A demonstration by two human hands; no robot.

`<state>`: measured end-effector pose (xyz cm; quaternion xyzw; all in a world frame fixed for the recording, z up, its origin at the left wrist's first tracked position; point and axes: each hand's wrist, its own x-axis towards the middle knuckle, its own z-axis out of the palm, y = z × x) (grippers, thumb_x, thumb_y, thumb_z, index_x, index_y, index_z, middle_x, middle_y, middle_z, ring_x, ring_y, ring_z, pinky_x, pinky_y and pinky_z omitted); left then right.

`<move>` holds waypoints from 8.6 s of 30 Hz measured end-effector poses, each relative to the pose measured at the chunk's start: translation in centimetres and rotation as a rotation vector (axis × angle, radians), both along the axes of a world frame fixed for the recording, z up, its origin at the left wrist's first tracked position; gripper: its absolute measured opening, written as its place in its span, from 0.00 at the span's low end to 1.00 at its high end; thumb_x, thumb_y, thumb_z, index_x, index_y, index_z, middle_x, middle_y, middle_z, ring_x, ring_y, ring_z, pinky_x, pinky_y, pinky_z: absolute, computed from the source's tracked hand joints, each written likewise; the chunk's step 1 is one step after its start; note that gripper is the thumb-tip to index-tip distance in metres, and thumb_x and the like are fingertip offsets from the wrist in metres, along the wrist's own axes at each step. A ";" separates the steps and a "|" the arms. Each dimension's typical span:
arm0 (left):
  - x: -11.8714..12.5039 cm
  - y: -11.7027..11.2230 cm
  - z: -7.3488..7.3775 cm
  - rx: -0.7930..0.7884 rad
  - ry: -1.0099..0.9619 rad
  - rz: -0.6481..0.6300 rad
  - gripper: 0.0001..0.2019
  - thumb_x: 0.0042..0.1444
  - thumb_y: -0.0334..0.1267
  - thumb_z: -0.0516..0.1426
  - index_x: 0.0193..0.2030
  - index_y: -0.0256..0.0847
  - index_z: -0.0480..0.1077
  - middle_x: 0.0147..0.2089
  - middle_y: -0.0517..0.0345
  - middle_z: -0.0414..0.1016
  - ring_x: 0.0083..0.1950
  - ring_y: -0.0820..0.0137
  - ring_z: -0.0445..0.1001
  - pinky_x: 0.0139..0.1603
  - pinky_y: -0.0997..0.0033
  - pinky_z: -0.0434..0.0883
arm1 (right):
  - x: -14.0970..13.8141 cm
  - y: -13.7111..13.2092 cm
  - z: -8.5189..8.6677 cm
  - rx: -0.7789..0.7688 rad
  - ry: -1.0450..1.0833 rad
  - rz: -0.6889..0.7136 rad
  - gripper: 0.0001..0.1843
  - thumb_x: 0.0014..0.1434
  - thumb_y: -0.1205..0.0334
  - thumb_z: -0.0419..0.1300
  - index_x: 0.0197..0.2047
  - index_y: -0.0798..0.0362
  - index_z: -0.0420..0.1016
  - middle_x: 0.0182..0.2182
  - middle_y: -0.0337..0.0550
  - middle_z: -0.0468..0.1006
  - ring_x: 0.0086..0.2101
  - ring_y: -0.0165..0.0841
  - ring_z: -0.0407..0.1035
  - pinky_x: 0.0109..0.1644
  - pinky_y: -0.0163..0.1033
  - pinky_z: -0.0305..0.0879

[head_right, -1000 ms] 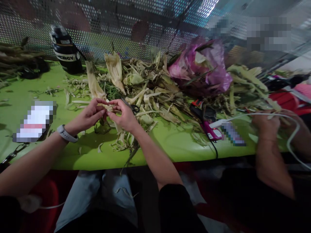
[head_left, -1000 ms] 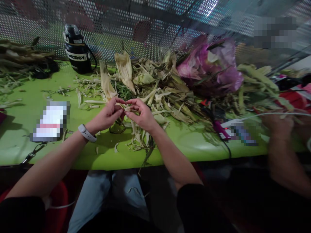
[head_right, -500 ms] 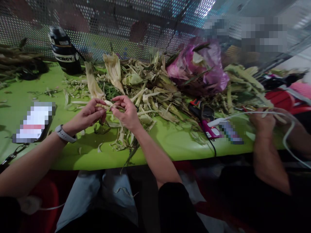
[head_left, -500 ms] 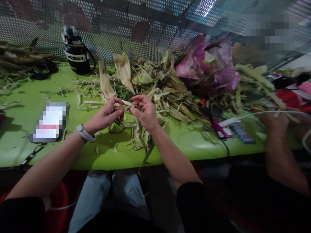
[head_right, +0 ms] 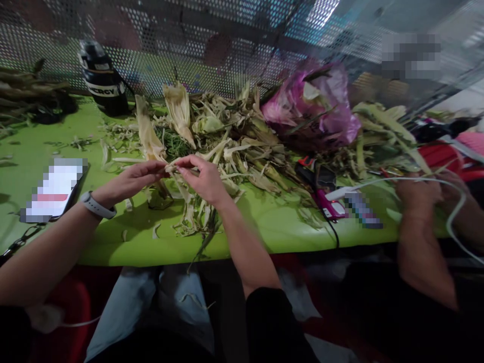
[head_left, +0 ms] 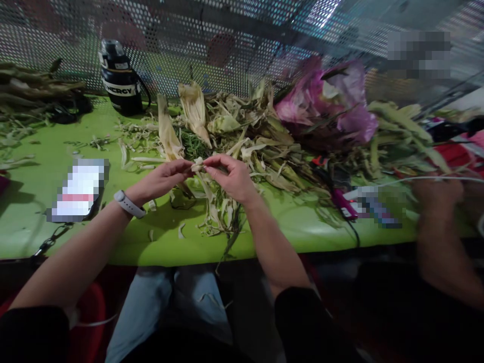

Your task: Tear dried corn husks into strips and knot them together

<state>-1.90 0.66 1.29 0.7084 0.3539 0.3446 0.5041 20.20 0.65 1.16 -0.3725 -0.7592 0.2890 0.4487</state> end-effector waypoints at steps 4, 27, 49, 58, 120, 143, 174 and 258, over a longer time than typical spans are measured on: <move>0.1 -0.4 0.6 -0.086 -0.029 0.028 0.17 0.57 0.46 0.61 0.47 0.36 0.75 0.41 0.52 0.77 0.39 0.70 0.75 0.42 0.69 0.72 | -1.0 -0.7 -0.1 0.070 -0.064 0.053 0.09 0.61 0.60 0.60 0.44 0.51 0.75 0.39 0.42 0.80 0.39 0.32 0.75 0.47 0.41 0.72; 0.0 -1.0 1.2 0.067 0.041 0.114 0.11 0.56 0.44 0.60 0.35 0.37 0.77 0.25 0.59 0.70 0.24 0.77 0.62 0.24 0.76 0.57 | 0.9 -0.5 0.6 -0.046 0.002 0.092 0.09 0.59 0.58 0.63 0.43 0.50 0.74 0.36 0.40 0.77 0.37 0.32 0.72 0.45 0.42 0.69; 1.3 -1.9 1.3 -0.196 0.036 -0.114 0.18 0.54 0.50 0.62 0.21 0.39 0.73 0.18 0.63 0.58 0.21 0.78 0.50 0.21 0.73 0.49 | -0.8 -0.2 0.1 0.140 -0.067 0.081 0.17 0.62 0.44 0.59 0.32 0.49 0.76 0.30 0.41 0.74 0.37 0.35 0.68 0.45 0.44 0.65; 1.6 -1.2 -0.1 -0.264 -0.147 0.213 0.20 0.55 0.51 0.61 0.20 0.38 0.68 0.17 0.63 0.60 0.19 0.79 0.55 0.20 0.76 0.52 | 0.4 -1.3 1.4 0.299 0.170 -0.311 0.15 0.65 0.50 0.55 0.31 0.48 0.74 0.31 0.42 0.74 0.36 0.35 0.70 0.45 0.46 0.68; 0.1 -0.3 -0.2 -0.253 -0.269 0.031 0.12 0.59 0.45 0.60 0.42 0.37 0.72 0.32 0.58 0.73 0.33 0.73 0.72 0.34 0.74 0.69 | -0.4 -1.2 0.7 -0.287 -0.174 0.103 0.10 0.59 0.60 0.56 0.27 0.54 0.68 0.21 0.36 0.70 0.23 0.27 0.62 0.29 0.35 0.56; 1.1 -1.7 0.8 -0.134 -0.006 -0.089 0.15 0.60 0.47 0.57 0.39 0.37 0.77 0.28 0.59 0.69 0.29 0.76 0.64 0.30 0.77 0.62 | -1.6 -0.1 -1.1 -0.397 0.434 -0.009 0.17 0.56 0.48 0.60 0.26 0.52 0.70 0.23 0.36 0.69 0.26 0.27 0.63 0.33 0.35 0.63; 2.0 -1.8 -0.5 -0.324 -0.117 -0.027 0.18 0.58 0.52 0.58 0.34 0.37 0.79 0.21 0.58 0.66 0.22 0.76 0.57 0.20 0.76 0.53 | -1.0 -0.8 0.1 -0.442 0.237 -0.111 0.29 0.56 0.38 0.60 0.17 0.51 0.59 0.14 0.32 0.58 0.18 0.24 0.53 0.21 0.34 0.51; 2.2 -1.8 -0.5 -0.012 0.077 0.001 0.11 0.55 0.42 0.59 0.28 0.35 0.72 0.25 0.58 0.71 0.26 0.75 0.66 0.28 0.74 0.63 | -2.1 -0.6 -1.5 0.113 0.043 -0.059 0.08 0.60 0.56 0.63 0.32 0.49 0.75 0.39 0.45 0.79 0.50 0.38 0.70 0.60 0.50 0.63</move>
